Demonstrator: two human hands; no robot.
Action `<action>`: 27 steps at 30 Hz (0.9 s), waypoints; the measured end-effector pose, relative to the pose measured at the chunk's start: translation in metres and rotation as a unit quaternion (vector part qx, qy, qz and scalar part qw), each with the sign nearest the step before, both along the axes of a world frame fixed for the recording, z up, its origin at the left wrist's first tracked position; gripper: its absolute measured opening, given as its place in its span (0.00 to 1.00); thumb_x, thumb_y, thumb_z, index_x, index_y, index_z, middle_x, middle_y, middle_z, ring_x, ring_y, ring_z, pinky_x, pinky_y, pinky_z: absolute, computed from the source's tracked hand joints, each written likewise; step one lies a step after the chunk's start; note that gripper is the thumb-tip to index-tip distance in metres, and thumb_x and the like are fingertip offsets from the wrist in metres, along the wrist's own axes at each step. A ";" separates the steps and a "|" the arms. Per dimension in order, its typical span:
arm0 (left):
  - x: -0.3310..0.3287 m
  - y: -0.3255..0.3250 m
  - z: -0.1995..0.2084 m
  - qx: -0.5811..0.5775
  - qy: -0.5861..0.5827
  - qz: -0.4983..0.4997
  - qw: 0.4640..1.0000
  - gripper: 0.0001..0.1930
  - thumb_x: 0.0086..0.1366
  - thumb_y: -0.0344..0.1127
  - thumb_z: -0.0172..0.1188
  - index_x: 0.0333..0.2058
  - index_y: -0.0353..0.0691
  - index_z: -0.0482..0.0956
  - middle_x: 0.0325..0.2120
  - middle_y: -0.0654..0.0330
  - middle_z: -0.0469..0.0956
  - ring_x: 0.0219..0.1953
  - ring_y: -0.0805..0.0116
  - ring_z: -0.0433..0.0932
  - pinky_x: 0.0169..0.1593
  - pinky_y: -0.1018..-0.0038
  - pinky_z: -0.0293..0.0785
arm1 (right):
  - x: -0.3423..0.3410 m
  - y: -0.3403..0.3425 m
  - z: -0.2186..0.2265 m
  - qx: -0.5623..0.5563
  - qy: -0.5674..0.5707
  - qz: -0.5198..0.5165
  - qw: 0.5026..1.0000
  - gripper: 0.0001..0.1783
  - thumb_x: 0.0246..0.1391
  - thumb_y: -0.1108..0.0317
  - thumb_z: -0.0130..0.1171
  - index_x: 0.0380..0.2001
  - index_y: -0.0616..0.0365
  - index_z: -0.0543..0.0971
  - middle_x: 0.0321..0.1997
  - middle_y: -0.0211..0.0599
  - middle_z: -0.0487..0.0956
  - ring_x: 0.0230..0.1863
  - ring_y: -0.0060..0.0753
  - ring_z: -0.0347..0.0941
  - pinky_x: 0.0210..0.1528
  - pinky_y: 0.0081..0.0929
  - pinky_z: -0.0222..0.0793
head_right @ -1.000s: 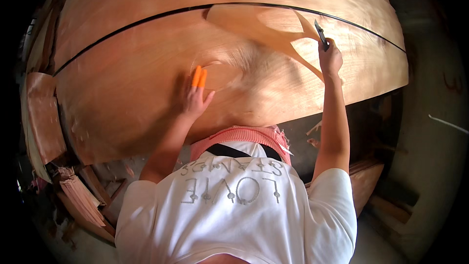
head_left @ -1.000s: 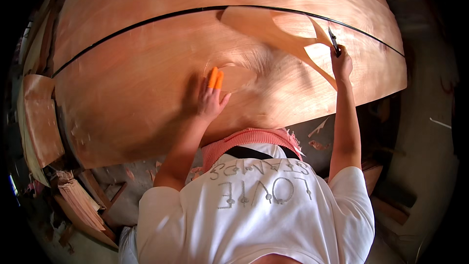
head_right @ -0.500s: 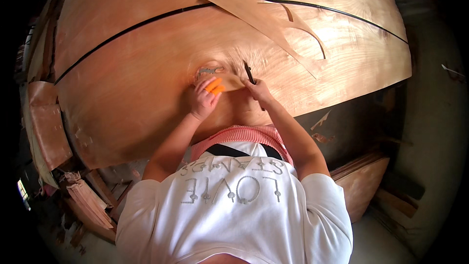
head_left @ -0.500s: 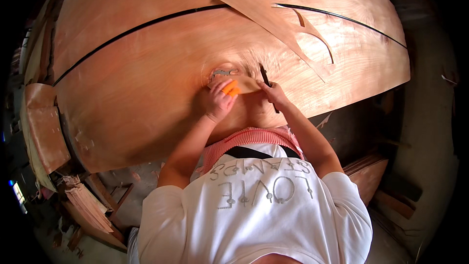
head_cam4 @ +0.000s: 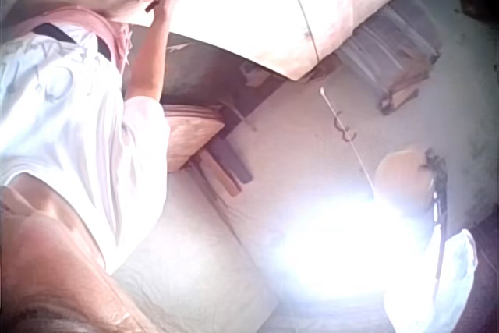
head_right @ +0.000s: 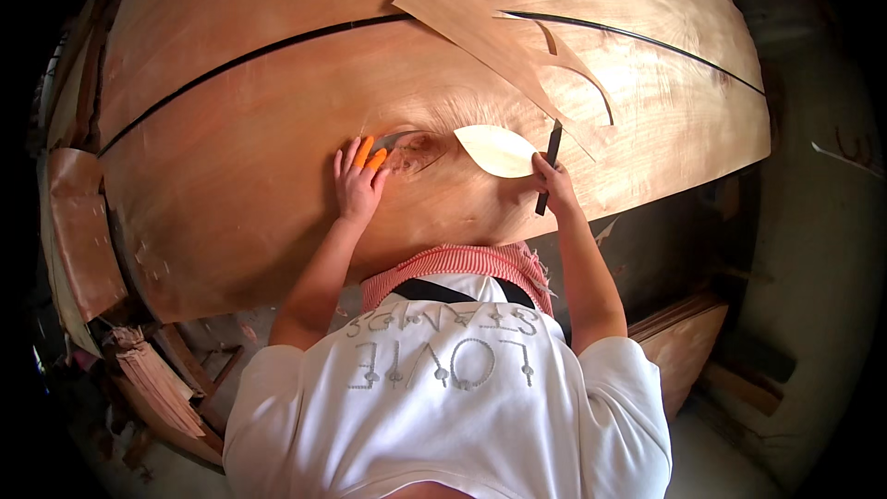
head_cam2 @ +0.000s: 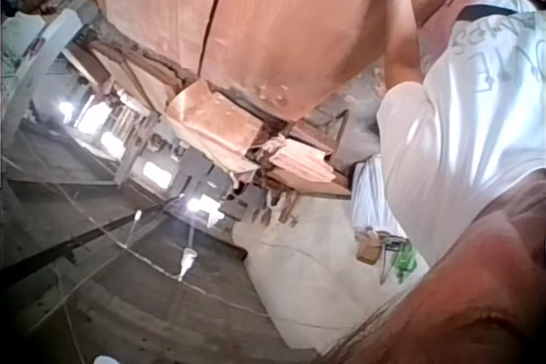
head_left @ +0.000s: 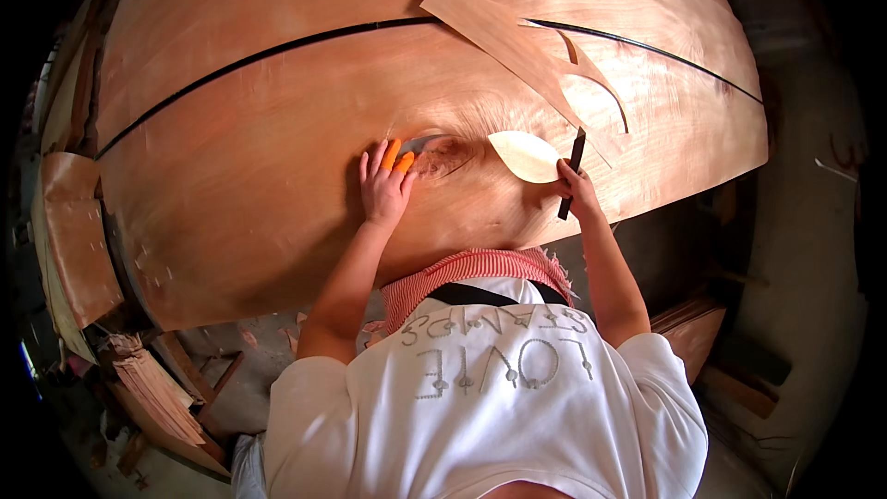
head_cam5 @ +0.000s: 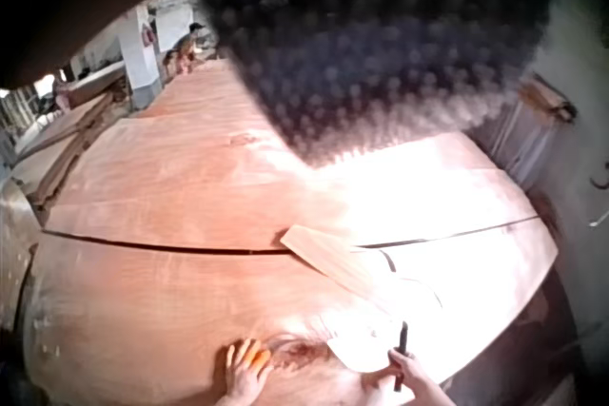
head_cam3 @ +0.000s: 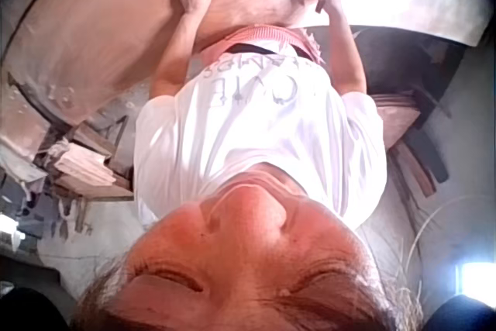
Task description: The person repairs defects in large wood veneer sheets by cutting out damaged sections with a utility knife and gluing in new patches, then uses a brush to apply adhesive to small veneer strips.
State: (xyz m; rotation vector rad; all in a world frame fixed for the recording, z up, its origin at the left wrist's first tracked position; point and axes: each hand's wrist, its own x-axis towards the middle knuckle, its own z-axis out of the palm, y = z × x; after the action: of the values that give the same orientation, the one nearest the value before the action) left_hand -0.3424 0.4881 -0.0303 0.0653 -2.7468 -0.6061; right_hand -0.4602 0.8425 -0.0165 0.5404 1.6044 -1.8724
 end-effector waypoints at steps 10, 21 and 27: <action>0.011 -0.108 0.027 -0.132 0.135 0.374 0.908 0.15 0.57 0.42 0.57 0.39 0.39 0.75 0.42 0.44 0.71 0.52 0.46 0.65 0.55 0.52 0.57 | 0.000 -0.092 -0.007 0.086 0.075 0.116 0.987 0.07 0.54 0.65 0.55 0.32 0.57 0.75 0.17 0.18 0.64 0.14 0.10 0.56 0.15 0.12 0.48; 0.051 -0.017 -0.009 -0.049 -0.102 0.114 0.987 0.32 0.56 0.44 0.53 0.57 0.37 0.57 0.59 0.52 0.54 0.62 0.57 0.51 0.62 0.55 0.41 | -0.007 -0.146 -0.056 0.167 0.242 0.195 0.936 0.11 0.50 0.65 0.58 0.32 0.62 0.75 0.19 0.22 0.68 0.22 0.15 0.60 0.25 0.18 0.59; 0.048 -0.016 -0.005 -0.034 -0.116 0.093 0.988 0.34 0.55 0.50 0.54 0.58 0.42 0.58 0.59 0.50 0.53 0.62 0.56 0.50 0.62 0.53 0.41 | -0.004 -0.149 -0.054 0.216 0.244 0.199 0.924 0.14 0.49 0.60 0.58 0.30 0.63 0.76 0.17 0.28 0.70 0.21 0.17 0.62 0.25 0.20 0.62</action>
State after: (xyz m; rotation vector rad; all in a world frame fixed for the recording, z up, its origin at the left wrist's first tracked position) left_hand -0.2939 0.4720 -0.0355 0.3944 -2.9353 -0.4802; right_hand -0.4645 0.6931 -0.0706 -0.1080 2.2762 -1.4080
